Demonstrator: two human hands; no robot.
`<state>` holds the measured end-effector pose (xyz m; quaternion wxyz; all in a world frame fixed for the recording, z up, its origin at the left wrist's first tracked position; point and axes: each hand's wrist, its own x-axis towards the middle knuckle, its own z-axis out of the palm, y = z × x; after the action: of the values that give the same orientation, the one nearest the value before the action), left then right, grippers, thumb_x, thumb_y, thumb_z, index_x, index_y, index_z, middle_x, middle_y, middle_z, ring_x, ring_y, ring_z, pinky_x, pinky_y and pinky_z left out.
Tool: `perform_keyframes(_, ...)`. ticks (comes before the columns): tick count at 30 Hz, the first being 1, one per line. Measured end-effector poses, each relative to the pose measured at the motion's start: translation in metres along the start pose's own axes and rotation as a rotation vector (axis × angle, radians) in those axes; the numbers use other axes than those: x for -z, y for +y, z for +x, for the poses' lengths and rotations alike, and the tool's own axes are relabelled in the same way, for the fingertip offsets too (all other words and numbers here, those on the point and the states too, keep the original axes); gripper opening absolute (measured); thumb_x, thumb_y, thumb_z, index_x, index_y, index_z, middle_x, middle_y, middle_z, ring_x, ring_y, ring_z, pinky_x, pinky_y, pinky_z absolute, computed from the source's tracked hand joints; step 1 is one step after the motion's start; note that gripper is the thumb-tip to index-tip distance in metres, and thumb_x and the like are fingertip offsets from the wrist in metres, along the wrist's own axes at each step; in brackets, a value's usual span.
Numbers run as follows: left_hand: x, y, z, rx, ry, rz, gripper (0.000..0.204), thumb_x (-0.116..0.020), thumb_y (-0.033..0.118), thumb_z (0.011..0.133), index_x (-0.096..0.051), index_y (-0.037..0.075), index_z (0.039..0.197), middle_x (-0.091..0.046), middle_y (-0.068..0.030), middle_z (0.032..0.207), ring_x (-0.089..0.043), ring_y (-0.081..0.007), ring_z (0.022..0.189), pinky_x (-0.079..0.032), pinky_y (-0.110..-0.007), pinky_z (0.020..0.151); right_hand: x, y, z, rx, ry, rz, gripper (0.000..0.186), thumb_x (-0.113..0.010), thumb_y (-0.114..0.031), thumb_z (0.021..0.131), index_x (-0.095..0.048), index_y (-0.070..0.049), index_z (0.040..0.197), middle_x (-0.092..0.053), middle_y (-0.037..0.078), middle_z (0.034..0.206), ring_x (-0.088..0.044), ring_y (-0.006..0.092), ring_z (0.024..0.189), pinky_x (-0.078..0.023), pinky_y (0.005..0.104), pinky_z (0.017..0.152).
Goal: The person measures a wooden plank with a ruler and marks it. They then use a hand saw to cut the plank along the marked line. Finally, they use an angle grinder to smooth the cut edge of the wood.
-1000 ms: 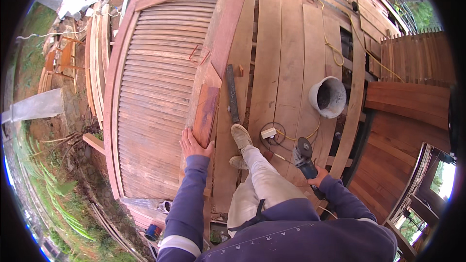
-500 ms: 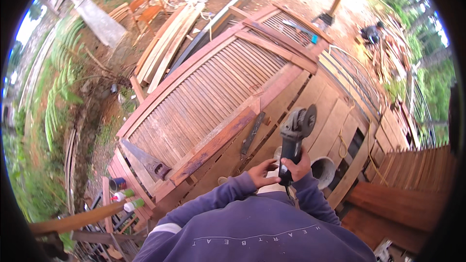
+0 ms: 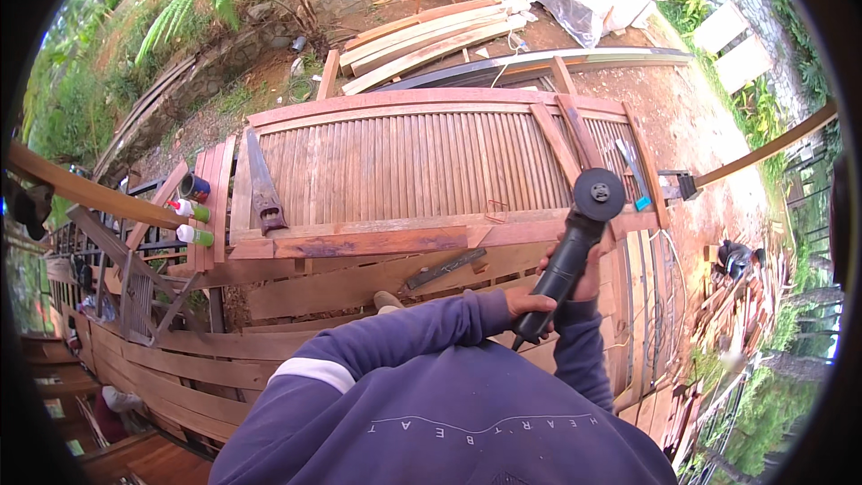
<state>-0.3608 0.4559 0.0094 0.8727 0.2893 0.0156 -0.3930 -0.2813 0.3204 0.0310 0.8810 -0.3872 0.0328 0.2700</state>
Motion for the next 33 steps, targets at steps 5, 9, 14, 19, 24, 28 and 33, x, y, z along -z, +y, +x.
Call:
perform_keyframes(5, 0.007, 0.013, 0.011, -0.139, 0.354, 0.452, 0.041, -0.078, 0.027, 0.078, -0.057, 0.004, 0.104, -0.064, -0.0071, 0.085, -0.063, -0.0143, 0.07, -0.052, -0.031, 0.061, 0.031, -0.004, 0.037, 0.024, 0.045, -0.218, 0.07, -0.043, -0.065, 0.093, -0.052, 0.0, 0.116, -0.064, 0.013, 0.091, -0.065, 0.0281, 0.077, -0.055, 0.042, 0.071)
perform_keyframes(9, 0.017, 0.029, 0.022, -0.157, 0.458, 0.523, 0.046, -0.08, 0.027, 0.074, -0.056, 0.003, 0.105, -0.064, -0.0078, 0.077, -0.063, -0.0148, 0.064, -0.052, -0.031, 0.059, 0.006, 0.001, 0.06, -0.073, 0.177, -0.041, 0.071, -0.039, -0.066, 0.094, -0.053, 0.0, 0.117, -0.064, 0.015, 0.098, -0.065, 0.0297, 0.082, -0.055, 0.0431, 0.072)
perform_keyframes(14, 0.048, 0.018, 0.047, -0.033, 0.577, 0.619, 0.067, -0.082, 0.041, 0.063, -0.062, -0.001, 0.111, -0.069, -0.0186, 0.09, -0.069, -0.0268, 0.083, -0.054, -0.035, 0.08, 0.048, 0.017, 0.086, -0.183, 0.182, -0.15, 0.077, -0.041, -0.072, 0.089, -0.057, 0.001, 0.108, -0.064, 0.016, 0.089, -0.064, 0.0301, 0.073, -0.055, 0.0413, 0.066)
perform_keyframes(19, 0.086, 0.014, 0.076, -0.124, 0.706, 0.598, 0.056, -0.081, 0.036, 0.066, -0.061, -0.001, 0.104, -0.067, -0.0141, 0.078, -0.067, -0.0217, 0.065, -0.054, -0.034, 0.062, 0.061, 0.026, 0.14, -0.403, 0.251, -0.259, 0.084, -0.046, -0.081, 0.079, -0.06, 0.0, 0.095, -0.064, 0.015, 0.075, -0.063, 0.0288, 0.063, -0.055, 0.0391, 0.059)
perform_keyframes(24, 0.103, 0.015, 0.078, -0.145, 0.757, 0.613, 0.075, -0.08, 0.046, 0.066, -0.057, -0.001, 0.12, -0.067, -0.0207, 0.101, -0.067, -0.0278, 0.094, -0.051, -0.036, 0.086, 0.065, 0.031, 0.186, -0.529, 0.3, -0.663, 0.048, -0.076, -0.042, 0.081, -0.058, -0.001, 0.096, -0.063, 0.012, 0.073, -0.065, 0.0247, 0.062, -0.057, 0.0376, 0.056)
perform_keyframes(28, 0.139, 0.01, 0.068, -0.042, 0.735, 0.713, 0.082, -0.079, 0.049, 0.071, -0.051, -0.001, 0.128, -0.064, -0.0239, 0.115, -0.065, -0.034, 0.103, -0.049, -0.038, 0.092, 0.078, 0.043, 0.227, -0.417, 0.142, -0.857, 0.03, -0.075, -0.015, 0.078, -0.057, -0.001, 0.097, -0.064, 0.012, 0.074, -0.065, 0.0231, 0.057, -0.056, 0.0372, 0.051)
perform_keyframes(33, 0.224, -0.017, -0.03, 0.068, 1.316, 0.99, 0.062, -0.074, 0.034, 0.078, -0.053, 0.0, 0.127, -0.052, -0.0241, 0.13, -0.049, -0.0367, 0.124, -0.038, -0.041, 0.107, 0.086, 0.032, 0.23, -0.482, 0.05, -1.077, 0.025, -0.073, -0.013, 0.075, -0.058, -0.001, 0.09, -0.061, 0.009, 0.069, -0.064, 0.0221, 0.056, -0.055, 0.0345, 0.05)
